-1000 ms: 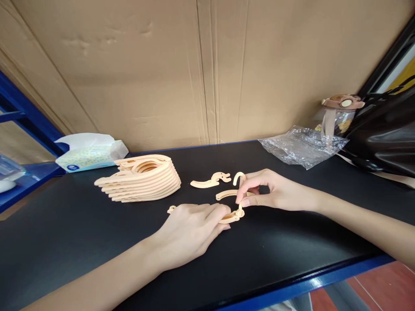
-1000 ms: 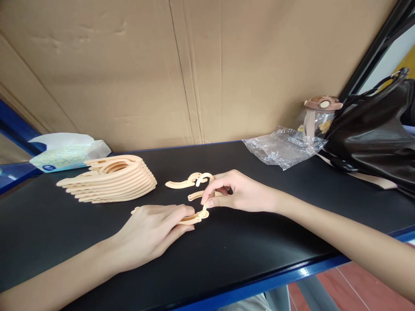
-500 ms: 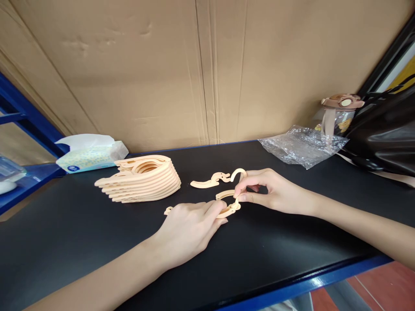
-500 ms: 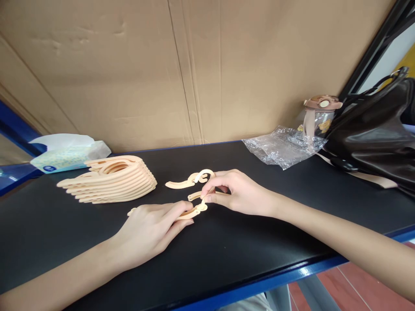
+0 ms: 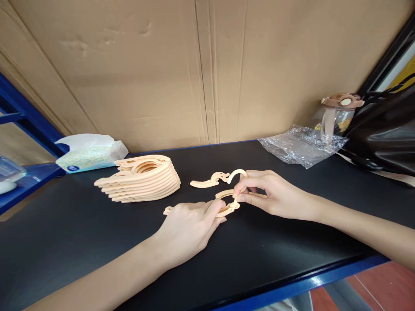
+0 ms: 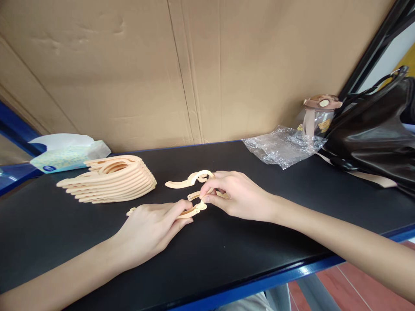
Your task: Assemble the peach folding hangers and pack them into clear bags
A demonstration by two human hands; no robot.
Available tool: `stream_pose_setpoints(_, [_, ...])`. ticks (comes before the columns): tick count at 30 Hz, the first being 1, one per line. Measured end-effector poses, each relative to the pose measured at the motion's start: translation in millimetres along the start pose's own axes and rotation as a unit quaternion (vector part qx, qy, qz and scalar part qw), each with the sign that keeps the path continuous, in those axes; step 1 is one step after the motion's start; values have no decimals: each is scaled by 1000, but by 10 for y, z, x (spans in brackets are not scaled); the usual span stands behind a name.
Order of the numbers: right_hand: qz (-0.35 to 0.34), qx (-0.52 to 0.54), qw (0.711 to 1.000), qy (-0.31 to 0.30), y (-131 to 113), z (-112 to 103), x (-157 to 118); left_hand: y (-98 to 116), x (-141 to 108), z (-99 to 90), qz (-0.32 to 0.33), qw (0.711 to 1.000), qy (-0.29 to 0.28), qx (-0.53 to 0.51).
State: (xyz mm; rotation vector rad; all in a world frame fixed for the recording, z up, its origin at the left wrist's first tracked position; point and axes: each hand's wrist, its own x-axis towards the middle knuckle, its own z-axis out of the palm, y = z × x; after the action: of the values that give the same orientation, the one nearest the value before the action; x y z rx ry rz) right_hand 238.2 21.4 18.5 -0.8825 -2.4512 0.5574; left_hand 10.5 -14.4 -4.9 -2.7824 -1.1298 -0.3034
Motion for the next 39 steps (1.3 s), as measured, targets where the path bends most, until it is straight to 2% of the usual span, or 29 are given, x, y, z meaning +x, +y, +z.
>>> stream_pose_setpoints(8, [-8, -6, 1000, 21, 42, 31, 7, 11, 10, -11, -1, 1000, -7, 7])
stream_pose_setpoints(16, [8, 68, 998, -11, 44, 17, 19, 24, 16, -14, 5, 999, -32, 34])
stream_pose_setpoints(23, [4, 98, 995, -19, 38, 40, 20, 35, 21, -42, 20, 998, -18, 59])
stream_pose_setpoints(39, [19, 121, 992, -21, 92, 104, 30, 26, 18, -35, -9, 998, -49, 34])
